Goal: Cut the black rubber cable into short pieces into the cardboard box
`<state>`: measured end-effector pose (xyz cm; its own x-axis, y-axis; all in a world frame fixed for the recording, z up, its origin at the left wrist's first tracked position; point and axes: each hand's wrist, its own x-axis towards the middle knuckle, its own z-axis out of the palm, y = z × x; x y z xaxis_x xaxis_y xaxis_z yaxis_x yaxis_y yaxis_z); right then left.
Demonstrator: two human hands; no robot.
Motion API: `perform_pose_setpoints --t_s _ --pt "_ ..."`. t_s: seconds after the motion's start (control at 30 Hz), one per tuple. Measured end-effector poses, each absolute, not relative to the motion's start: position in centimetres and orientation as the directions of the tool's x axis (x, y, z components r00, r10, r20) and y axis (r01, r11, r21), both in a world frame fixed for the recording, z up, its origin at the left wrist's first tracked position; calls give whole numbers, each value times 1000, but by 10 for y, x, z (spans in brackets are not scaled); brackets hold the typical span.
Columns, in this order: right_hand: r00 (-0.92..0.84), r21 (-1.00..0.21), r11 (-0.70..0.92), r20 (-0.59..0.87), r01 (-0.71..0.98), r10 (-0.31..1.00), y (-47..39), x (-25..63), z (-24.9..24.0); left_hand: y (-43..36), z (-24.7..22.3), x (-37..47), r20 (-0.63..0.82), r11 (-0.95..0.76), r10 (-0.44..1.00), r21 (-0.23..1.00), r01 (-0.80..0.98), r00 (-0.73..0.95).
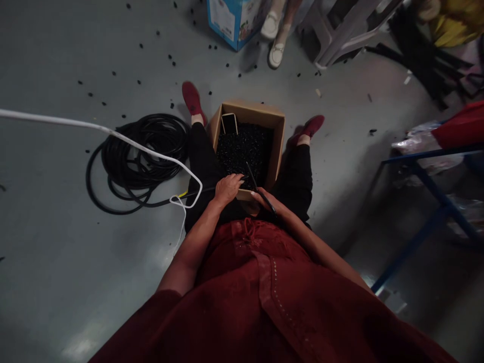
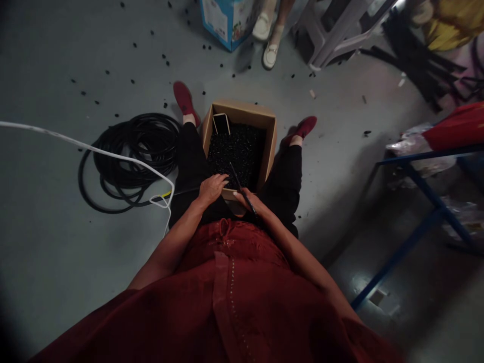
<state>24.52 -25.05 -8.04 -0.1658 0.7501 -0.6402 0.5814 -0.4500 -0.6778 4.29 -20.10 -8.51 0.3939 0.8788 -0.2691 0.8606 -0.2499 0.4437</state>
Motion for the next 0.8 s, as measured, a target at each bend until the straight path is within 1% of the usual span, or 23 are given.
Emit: perform_pose_setpoints --t_s 0.17,0.5,0.63,0.8 --pt "-188 -710 -438 -617 551 764 -253 245 -86 -201 -85 43 -260 -255 881 442 860 394" --pt "-164 -697 -449 -624 559 764 -250 246 -87 -201 -87 43 -258 -254 881 448 857 396" --pt "-139 -715 -446 -597 539 790 -250 244 -91 -201 -89 43 -254 -263 879 445 856 402" --pt "-156 -734 -429 -579 527 800 -249 242 -92 -201 -91 43 -247 -277 876 446 851 414"
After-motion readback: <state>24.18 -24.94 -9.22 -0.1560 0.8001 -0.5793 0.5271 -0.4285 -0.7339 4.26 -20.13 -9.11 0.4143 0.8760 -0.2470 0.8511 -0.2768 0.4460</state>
